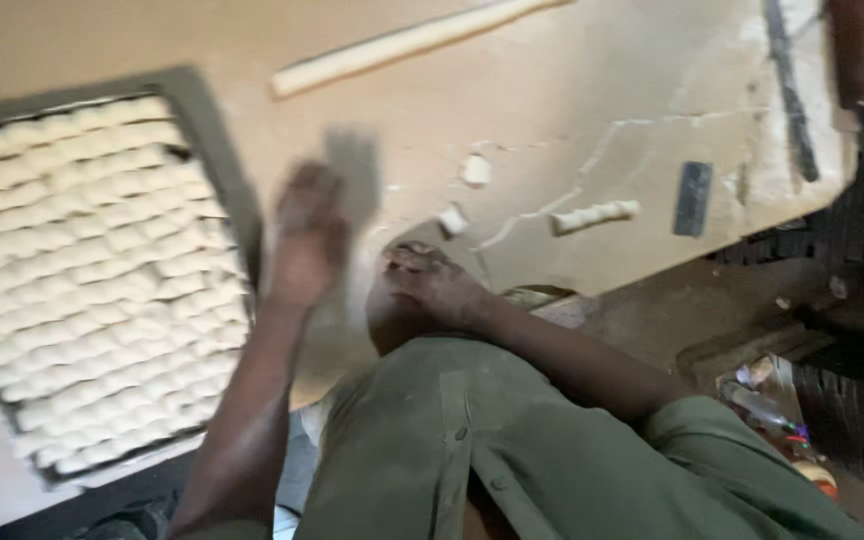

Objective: The person rolls a length of dough on the table into a long rope, cuts it into small pieces with a dough scraper, and places the pieces into a tray already filled with similar dough pieces, repeating the cycle.

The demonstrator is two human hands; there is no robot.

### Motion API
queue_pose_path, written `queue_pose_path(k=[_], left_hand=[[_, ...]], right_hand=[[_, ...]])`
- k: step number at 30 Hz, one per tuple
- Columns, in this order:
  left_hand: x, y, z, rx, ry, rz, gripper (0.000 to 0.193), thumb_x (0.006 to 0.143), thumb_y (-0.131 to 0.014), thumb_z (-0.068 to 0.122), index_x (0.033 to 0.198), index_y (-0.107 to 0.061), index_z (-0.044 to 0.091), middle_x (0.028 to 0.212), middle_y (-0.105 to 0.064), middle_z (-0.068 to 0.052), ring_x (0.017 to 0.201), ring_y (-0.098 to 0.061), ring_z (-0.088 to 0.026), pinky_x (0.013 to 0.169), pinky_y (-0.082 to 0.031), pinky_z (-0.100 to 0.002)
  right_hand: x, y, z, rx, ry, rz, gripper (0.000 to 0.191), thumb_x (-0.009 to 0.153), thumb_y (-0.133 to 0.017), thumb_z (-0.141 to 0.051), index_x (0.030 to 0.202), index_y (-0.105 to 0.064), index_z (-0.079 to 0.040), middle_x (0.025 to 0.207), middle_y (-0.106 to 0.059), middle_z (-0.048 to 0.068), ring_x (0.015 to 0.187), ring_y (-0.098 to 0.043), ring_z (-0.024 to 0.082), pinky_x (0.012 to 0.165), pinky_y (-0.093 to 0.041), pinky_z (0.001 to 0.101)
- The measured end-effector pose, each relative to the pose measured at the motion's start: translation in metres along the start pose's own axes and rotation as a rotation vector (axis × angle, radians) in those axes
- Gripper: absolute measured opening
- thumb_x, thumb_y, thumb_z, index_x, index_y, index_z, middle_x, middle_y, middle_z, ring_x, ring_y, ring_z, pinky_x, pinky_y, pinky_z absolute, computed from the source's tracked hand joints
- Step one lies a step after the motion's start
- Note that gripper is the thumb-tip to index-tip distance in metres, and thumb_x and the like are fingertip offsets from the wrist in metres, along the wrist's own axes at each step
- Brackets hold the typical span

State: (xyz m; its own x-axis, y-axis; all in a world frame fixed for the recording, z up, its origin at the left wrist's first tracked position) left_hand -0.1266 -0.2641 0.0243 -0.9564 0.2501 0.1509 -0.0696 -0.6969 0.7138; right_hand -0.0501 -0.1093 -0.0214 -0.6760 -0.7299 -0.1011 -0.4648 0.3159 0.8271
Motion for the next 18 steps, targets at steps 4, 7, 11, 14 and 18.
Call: queue_pose_path(k=[4,7,11,14,18], left_hand=[[0.01,-0.115,0.117,0.045,-0.167,-0.195,0.057,0.08,-0.06,-0.006,0.135,-0.064,0.007,0.149,-0.053,-0.02,0.14,-0.043,-0.038,0.111,-0.043,-0.048],[0.026,-0.158,0.151,-0.027,-0.082,-0.189,0.046,0.081,-0.062,-0.005,0.127,-0.067,0.004,0.13,-0.061,-0.014,0.129,-0.05,-0.036,0.102,-0.051,-0.043],[0.049,-0.214,0.191,-0.062,-0.114,-0.223,0.037,0.08,-0.071,0.007,0.117,-0.069,0.003,0.114,-0.061,-0.012,0.115,-0.051,-0.036,0.093,-0.05,-0.045],[0.063,-0.236,0.205,-0.005,-0.165,-0.206,0.039,0.079,-0.072,0.01,0.117,-0.069,0.005,0.112,-0.062,-0.011,0.115,-0.051,-0.035,0.095,-0.05,-0.044],[0.045,-0.219,0.187,0.095,-0.126,-0.136,0.035,0.082,-0.07,0.017,0.116,-0.07,0.009,0.122,-0.059,-0.015,0.119,-0.05,-0.038,0.097,-0.048,-0.048]], right_hand=[[-0.115,0.087,0.094,-0.008,-0.269,0.226,0.036,0.097,-0.065,-0.027,0.13,-0.064,-0.012,0.14,-0.061,0.014,0.137,-0.05,0.033,0.117,-0.038,0.0531],[-0.198,0.12,0.191,-0.241,-0.716,-0.048,0.025,0.101,-0.065,-0.029,0.115,-0.065,-0.007,0.132,-0.061,0.018,0.133,-0.05,0.036,0.113,-0.038,0.0557],[-0.236,0.173,0.22,-0.206,-0.567,0.309,0.035,0.089,-0.074,-0.014,0.123,-0.069,-0.011,0.135,-0.06,0.014,0.131,-0.049,0.035,0.108,-0.036,0.0583],[-0.226,0.165,0.215,-0.144,-0.491,0.374,0.042,0.082,-0.076,-0.008,0.123,-0.07,-0.013,0.127,-0.059,0.015,0.122,-0.05,0.038,0.104,-0.041,0.054],[-0.181,0.141,0.17,-0.114,-0.385,0.375,0.043,0.085,-0.073,-0.006,0.127,-0.071,-0.016,0.122,-0.058,0.015,0.115,-0.053,0.037,0.103,-0.045,0.0519]])
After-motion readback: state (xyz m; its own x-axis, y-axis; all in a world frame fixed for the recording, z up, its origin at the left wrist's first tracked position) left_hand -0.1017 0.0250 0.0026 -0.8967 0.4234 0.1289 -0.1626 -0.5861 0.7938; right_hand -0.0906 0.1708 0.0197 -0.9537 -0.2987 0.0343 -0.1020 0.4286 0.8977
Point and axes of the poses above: each hand's wrist, its own x-axis towards the middle knuckle, its own y-axis out of the back of the hand, z = x × y, the point moved 10 cm from there along x, towards the middle knuckle
